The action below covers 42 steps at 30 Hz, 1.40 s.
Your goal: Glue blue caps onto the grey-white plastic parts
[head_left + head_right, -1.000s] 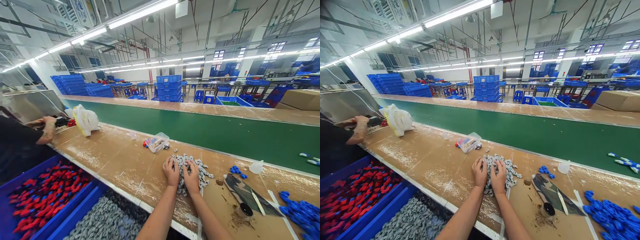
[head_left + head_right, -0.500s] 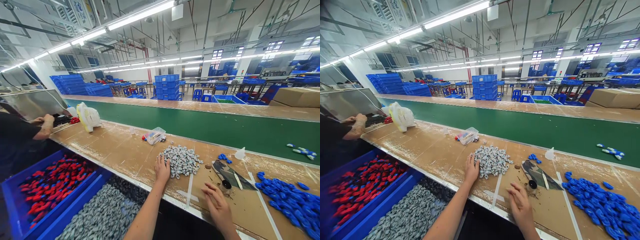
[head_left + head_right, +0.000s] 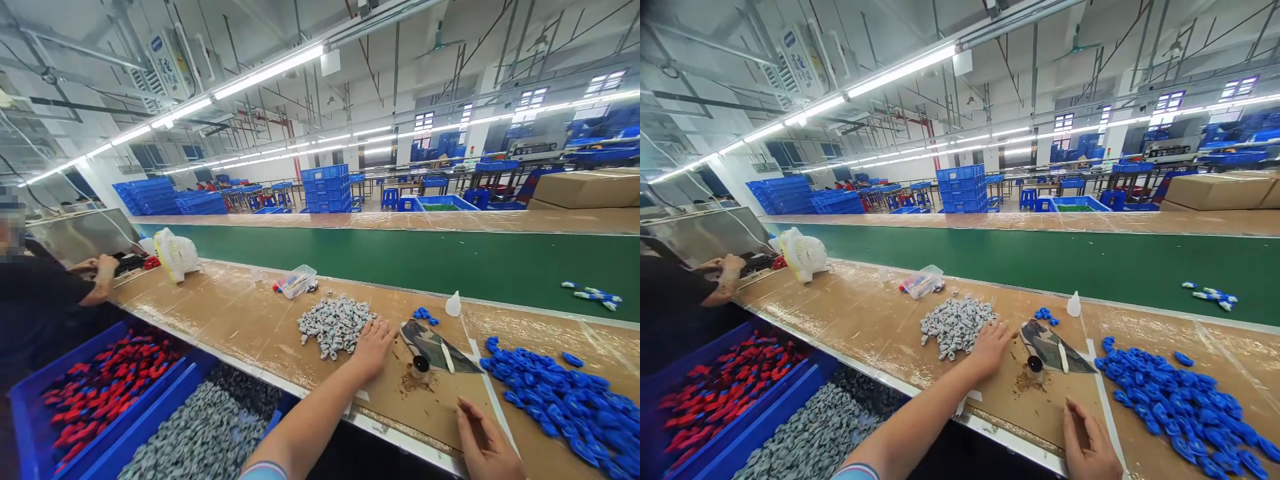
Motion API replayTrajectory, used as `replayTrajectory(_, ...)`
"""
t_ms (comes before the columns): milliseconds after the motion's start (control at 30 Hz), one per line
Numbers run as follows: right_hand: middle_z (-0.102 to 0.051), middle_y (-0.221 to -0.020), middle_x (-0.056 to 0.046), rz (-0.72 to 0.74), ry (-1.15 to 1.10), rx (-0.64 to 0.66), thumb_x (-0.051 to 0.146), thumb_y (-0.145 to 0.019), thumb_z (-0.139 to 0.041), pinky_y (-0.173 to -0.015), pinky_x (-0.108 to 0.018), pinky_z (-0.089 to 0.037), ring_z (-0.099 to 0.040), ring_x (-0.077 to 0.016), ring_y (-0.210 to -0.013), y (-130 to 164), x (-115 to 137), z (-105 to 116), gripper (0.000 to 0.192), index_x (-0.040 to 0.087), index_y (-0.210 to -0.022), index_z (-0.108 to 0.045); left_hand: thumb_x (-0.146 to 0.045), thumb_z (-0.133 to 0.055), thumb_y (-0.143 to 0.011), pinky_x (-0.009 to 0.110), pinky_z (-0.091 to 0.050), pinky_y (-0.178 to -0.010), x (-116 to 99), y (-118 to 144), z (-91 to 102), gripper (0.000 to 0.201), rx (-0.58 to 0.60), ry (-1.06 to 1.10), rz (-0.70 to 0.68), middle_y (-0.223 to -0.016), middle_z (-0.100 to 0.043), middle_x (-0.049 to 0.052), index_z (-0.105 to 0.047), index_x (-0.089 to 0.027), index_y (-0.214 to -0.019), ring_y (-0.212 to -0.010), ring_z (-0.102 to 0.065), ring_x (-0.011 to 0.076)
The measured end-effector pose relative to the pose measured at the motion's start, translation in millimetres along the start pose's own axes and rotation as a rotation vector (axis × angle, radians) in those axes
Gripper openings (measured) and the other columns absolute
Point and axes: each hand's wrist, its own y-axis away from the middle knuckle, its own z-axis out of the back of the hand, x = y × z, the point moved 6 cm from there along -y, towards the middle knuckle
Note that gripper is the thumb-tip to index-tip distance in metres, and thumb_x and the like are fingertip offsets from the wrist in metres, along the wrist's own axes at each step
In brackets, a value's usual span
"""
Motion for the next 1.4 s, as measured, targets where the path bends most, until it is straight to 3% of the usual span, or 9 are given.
replayTrajectory(133, -0.072, -0.091, -0.010, 0.119, -0.012, -0.019, 0.057, -0.078, -0.055, -0.071, -0.033, -0.055, -0.067, -0.0254, -0.084, 3.6, 15.2, 1.9, 0.042, 0.019, -0.090, -0.069, -0.020, -0.040, -0.089, 0.047, -0.030, -0.109, 25.3, -29.3, -0.7, 0.036, 0.038, -0.059, 0.124, -0.137, -0.051, 0.010, -0.056, -0.018, -0.122, -0.131, -0.039, 0.0262)
replayTrajectory(267, -0.072, -0.087, -0.010, 0.222, -0.062, -0.039, 0.040, -0.082, -0.057, -0.072, -0.033, -0.055, -0.068, -0.0233, -0.080, 8.1, 34.4, 8.5, 0.025, 0.019, -0.088, -0.069, -0.019, -0.041, -0.089, 0.052, -0.034, -0.103, 45.2, -29.5, 4.5, 0.028, 0.000, -0.045, 0.146, -0.127, -0.058, 0.011, -0.062, -0.020, -0.108, -0.123, -0.047, 0.0283)
replayTrajectory(567, -0.069, -0.089, -0.007, 0.168, -0.036, 0.054, 0.028, -0.086, -0.053, -0.075, -0.031, -0.055, -0.066, -0.0192, -0.084, 17.4, 47.6, 10.0, 0.017, 0.022, -0.093, -0.067, -0.018, -0.043, -0.085, 0.060, -0.032, -0.101, 57.6, -20.1, 19.5, 0.021, -0.201, 0.139, 0.092, -0.113, -0.066, 0.013, -0.063, -0.018, -0.092, -0.118, -0.052, 0.0351)
replayTrajectory(733, -0.065, -0.086, -0.008, 0.129, 0.128, -0.103, 0.035, -0.085, -0.053, -0.068, -0.033, -0.054, -0.062, -0.0192, -0.075, -5.2, 27.1, 56.9, 0.020, 0.020, -0.092, -0.064, -0.030, -0.043, -0.086, 0.044, -0.048, -0.091, 38.0, -3.1, 31.8, 0.025, -0.277, 0.315, 0.072, -0.103, -0.070, 0.009, -0.063, -0.020, -0.097, -0.100, -0.063, 0.0249)
replayTrajectory(833, -0.062, -0.084, -0.010, 0.014, 0.281, -0.213, 0.048, -0.083, -0.050, -0.056, -0.032, -0.052, -0.059, -0.0178, -0.064, -26.1, 6.1, 85.0, 0.034, 0.017, -0.091, -0.062, -0.039, -0.053, -0.080, 0.035, -0.055, -0.075, 20.6, 22.2, 20.7, 0.029, -0.217, 0.718, 0.244, -0.085, -0.072, 0.006, -0.066, -0.019, -0.096, -0.079, -0.068, 0.0204)
replayTrajectory(933, -0.061, -0.078, -0.009, -0.014, 0.332, -0.170, 0.057, -0.078, -0.051, -0.055, -0.034, -0.049, -0.054, -0.0170, -0.055, -41.5, -4.0, 92.3, 0.042, 0.017, -0.087, -0.063, -0.044, -0.064, -0.070, 0.033, -0.055, -0.073, -3.2, 49.5, 1.2, 0.036, -0.122, 1.135, 0.469, -0.081, -0.073, 0.006, -0.069, -0.017, -0.093, -0.076, -0.068, 0.0203)
replayTrajectory(1000, -0.060, -0.072, -0.007, 0.008, 0.382, -0.111, 0.063, -0.076, -0.048, -0.058, -0.036, -0.049, -0.053, -0.0184, -0.056, -48.0, -5.6, 90.1, 0.048, 0.019, -0.083, -0.065, -0.042, -0.067, -0.068, 0.033, -0.055, -0.074, -20.4, 60.4, -5.4, 0.036, -0.065, 1.254, 0.514, -0.083, -0.073, 0.008, -0.071, -0.016, -0.093, -0.078, -0.067, 0.0203)
replayTrajectory(1233, -0.060, -0.065, -0.006, 0.000, 0.520, -0.005, 0.068, -0.072, -0.044, -0.058, -0.041, -0.048, -0.056, -0.0223, -0.056, -55.6, -10.2, 92.8, 0.055, 0.020, -0.086, -0.068, -0.028, -0.066, -0.073, 0.030, -0.051, -0.074, -41.0, 65.8, 6.6, 0.022, -0.059, 1.204, 0.389, -0.081, -0.068, 0.007, -0.073, -0.019, -0.092, -0.076, -0.061, 0.0169)
replayTrajectory(1400, -0.068, -0.073, -0.006, -0.229, 0.002, 0.125, 0.054, -0.067, -0.065, -0.062, -0.034, -0.053, -0.065, -0.0213, -0.064, -39.7, 1.3, 73.6, 0.043, 0.021, -0.094, -0.068, -0.023, -0.065, -0.074, 0.030, -0.051, -0.075, -46.1, 65.4, 8.8, 0.021, -0.016, 1.209, 0.373, -0.081, -0.068, 0.006, -0.072, -0.020, -0.093, -0.076, -0.060, 0.0165)
